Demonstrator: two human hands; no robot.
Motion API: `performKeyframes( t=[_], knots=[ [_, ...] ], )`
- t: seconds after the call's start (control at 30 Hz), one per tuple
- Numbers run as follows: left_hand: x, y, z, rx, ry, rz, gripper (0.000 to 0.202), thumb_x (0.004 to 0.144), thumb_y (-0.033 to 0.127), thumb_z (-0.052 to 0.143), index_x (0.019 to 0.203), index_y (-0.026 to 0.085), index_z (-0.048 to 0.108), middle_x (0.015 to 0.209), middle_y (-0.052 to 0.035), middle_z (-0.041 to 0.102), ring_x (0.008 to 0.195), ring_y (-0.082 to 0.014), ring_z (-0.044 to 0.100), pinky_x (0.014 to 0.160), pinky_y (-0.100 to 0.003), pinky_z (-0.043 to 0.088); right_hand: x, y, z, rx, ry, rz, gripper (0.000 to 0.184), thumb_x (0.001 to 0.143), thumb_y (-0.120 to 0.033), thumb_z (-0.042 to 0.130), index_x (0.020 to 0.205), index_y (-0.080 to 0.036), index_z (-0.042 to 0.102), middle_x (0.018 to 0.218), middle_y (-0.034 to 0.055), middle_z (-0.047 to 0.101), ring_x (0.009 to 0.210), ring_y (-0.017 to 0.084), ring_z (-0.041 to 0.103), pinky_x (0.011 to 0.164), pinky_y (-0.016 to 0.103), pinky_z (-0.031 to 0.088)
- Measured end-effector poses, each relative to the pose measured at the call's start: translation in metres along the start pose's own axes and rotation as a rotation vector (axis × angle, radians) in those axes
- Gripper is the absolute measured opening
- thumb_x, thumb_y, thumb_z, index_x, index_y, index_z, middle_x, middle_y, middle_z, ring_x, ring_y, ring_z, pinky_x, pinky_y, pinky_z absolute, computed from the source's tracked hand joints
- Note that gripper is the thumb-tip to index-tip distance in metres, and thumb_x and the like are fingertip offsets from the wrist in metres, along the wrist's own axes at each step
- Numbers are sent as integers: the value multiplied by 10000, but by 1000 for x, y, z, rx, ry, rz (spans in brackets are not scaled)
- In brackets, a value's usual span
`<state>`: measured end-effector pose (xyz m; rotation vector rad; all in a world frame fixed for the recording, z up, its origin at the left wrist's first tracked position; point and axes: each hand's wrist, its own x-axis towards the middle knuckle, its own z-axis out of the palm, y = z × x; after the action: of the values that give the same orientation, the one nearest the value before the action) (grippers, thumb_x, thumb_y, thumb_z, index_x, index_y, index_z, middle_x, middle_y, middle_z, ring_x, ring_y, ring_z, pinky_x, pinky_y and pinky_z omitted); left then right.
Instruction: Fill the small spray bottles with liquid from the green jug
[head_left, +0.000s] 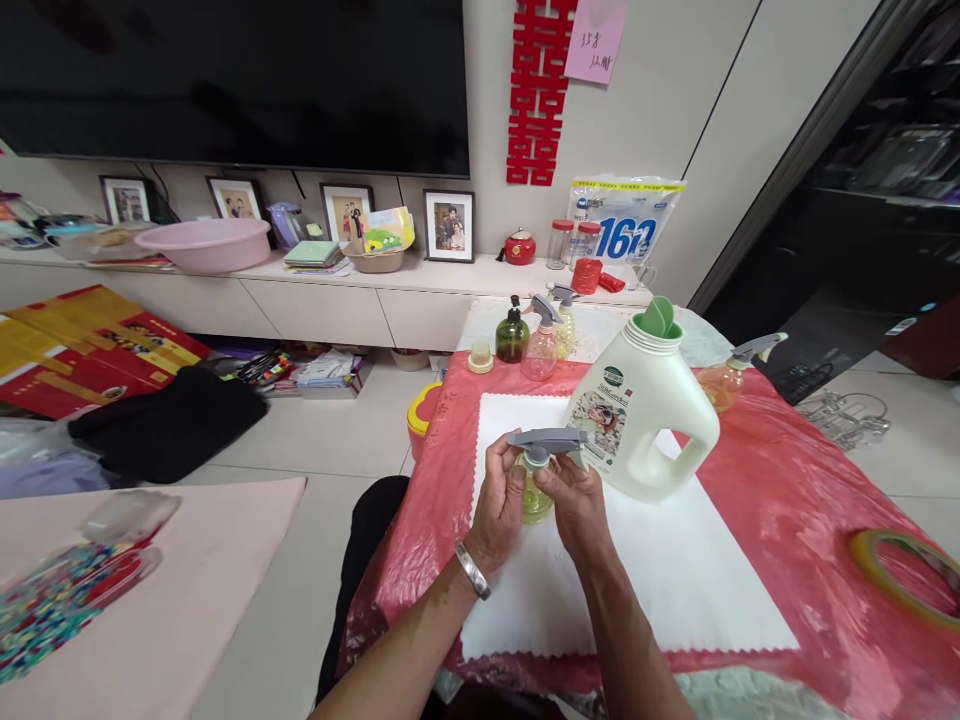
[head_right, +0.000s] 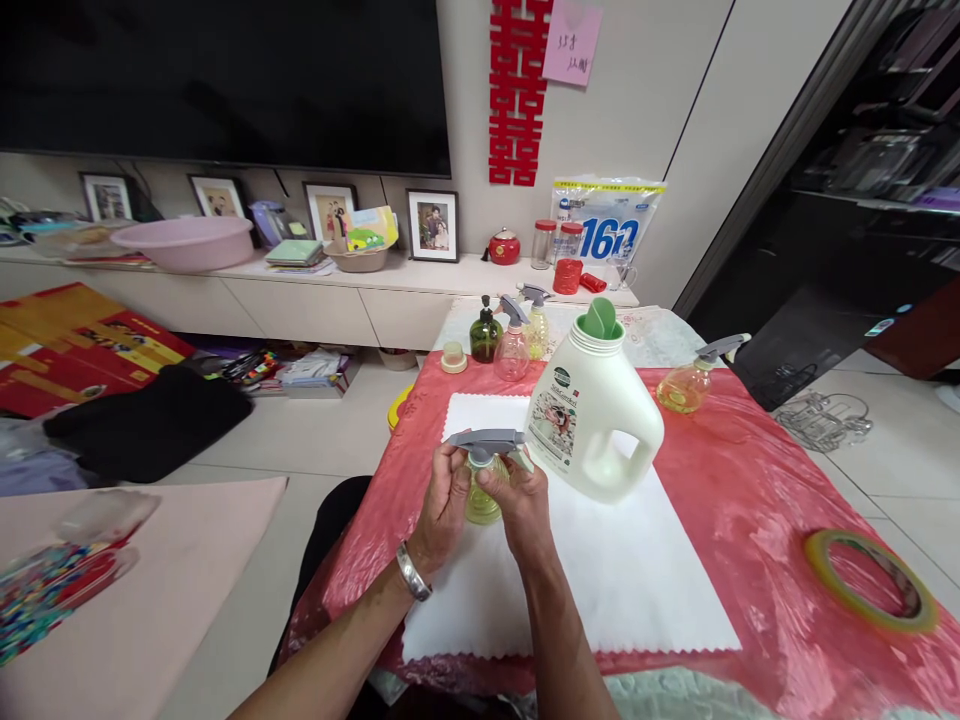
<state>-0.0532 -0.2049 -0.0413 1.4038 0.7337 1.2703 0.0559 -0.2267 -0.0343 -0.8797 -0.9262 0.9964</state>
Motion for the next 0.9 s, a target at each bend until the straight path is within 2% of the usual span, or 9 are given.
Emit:
performKeyframes(
  t=[0.17,0.3,0.43,0.63,0.7,0.9],
  knots=[
    [0,2,0,3,-4,13,422,1005,579,456,1260,242,452,1311,-123,645,1208,-256,631,1036,-436,475,-1,4,5,-17,42,-36,518,769,-377,834,1246,-254,674,1152,60,698,1053,261,652,1027,446,494],
    [1,2,0,-3,-32,6,406,1019,556,439,1265,232,442,1351,-135,627,1259,-258,608,1064,-437,457,-4,7,-6,-61,-5,-21,399,859,-445,760,1204,-250,710,1247,79,667,1191,284,608,1101,466,442],
    [0,1,0,7,-28,1,384,1024,549,429,1244,234,439,1391,-146,601,1281,-257,596,1066,-433,456,-4,9,-9,-96,-26,-9,338,886,-440,732,1157,-239,743,1231,79,676,1236,298,583,1153,480,386],
    [-1,-2,-2,11,-12,4,432,1001,581,467,1254,233,438,1352,-145,631,1246,-264,622,1052,-440,469,-3,10,1,-96,64,-47,486,809,-370,815,1262,-259,682,1260,51,664,1168,255,611,1102,423,437],
    [-1,-2,-2,11,-11,-4,448,1000,592,459,1257,226,438,1339,-146,635,1257,-266,615,1055,-440,470,-4,11,-2,-107,48,-42,498,814,-376,815,1276,-253,676,1256,58,666,1180,255,605,1117,419,421],
    [1,-1,1,-8,-36,-26,462,1022,555,429,1337,218,403,1406,-156,588,1325,-258,564,1112,-439,436,-6,14,-14,-99,-31,-15,386,906,-447,726,1229,-238,722,1281,75,654,1291,275,539,1189,439,333]
  ],
)
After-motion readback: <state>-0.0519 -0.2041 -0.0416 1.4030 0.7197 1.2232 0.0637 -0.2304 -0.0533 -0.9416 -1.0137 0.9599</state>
